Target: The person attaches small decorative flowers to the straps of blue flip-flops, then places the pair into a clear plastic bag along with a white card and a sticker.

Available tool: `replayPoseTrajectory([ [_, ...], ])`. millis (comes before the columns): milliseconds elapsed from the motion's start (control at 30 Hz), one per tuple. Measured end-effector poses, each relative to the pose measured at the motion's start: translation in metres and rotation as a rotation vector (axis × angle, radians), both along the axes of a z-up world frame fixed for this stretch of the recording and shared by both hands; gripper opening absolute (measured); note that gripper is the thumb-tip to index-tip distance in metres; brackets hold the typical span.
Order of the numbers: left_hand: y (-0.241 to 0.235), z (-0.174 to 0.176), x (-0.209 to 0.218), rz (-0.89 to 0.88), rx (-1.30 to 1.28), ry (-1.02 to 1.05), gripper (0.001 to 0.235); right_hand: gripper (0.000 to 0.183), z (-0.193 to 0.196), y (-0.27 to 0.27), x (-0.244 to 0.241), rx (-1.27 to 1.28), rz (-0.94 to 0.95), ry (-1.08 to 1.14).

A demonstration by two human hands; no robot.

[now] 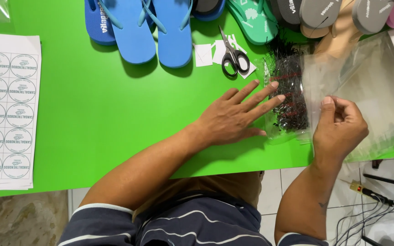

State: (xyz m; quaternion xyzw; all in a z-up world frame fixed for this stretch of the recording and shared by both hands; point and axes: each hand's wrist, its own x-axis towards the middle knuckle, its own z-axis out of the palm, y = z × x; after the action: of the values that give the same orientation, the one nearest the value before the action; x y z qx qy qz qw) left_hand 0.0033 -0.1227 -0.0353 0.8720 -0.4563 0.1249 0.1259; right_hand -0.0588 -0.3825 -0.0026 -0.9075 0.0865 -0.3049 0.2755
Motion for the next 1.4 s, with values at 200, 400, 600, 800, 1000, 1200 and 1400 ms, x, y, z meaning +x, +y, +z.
replayPoseTrajectory([
  [200,-0.005,0.007,-0.004,-0.01,0.058,0.137,0.08,0.026,-0.009,0.005,-0.001,-0.01,-0.036,-0.056],
  [400,-0.004,0.005,-0.005,0.004,0.017,0.062,0.076,0.029,-0.016,0.007,0.002,0.008,-0.057,-0.08],
  [600,-0.004,0.005,-0.006,0.007,0.005,0.037,0.074,0.04,-0.005,0.016,0.006,-0.123,0.037,-0.037],
  [800,-0.002,0.009,-0.006,0.043,0.054,0.053,0.087,0.06,-0.002,0.018,0.008,-0.168,0.049,0.03],
  [1000,-0.005,0.011,-0.007,0.095,-0.088,0.028,0.085,0.06,-0.002,0.018,0.008,-0.175,0.045,0.037],
  [1200,-0.01,0.013,0.012,0.158,-0.312,0.013,0.056,0.059,-0.002,0.018,0.009,-0.175,0.046,0.023],
  [1400,-0.028,0.012,0.046,0.343,-0.383,-0.014,0.042,0.058,-0.003,0.019,0.008,-0.172,0.034,0.031],
])
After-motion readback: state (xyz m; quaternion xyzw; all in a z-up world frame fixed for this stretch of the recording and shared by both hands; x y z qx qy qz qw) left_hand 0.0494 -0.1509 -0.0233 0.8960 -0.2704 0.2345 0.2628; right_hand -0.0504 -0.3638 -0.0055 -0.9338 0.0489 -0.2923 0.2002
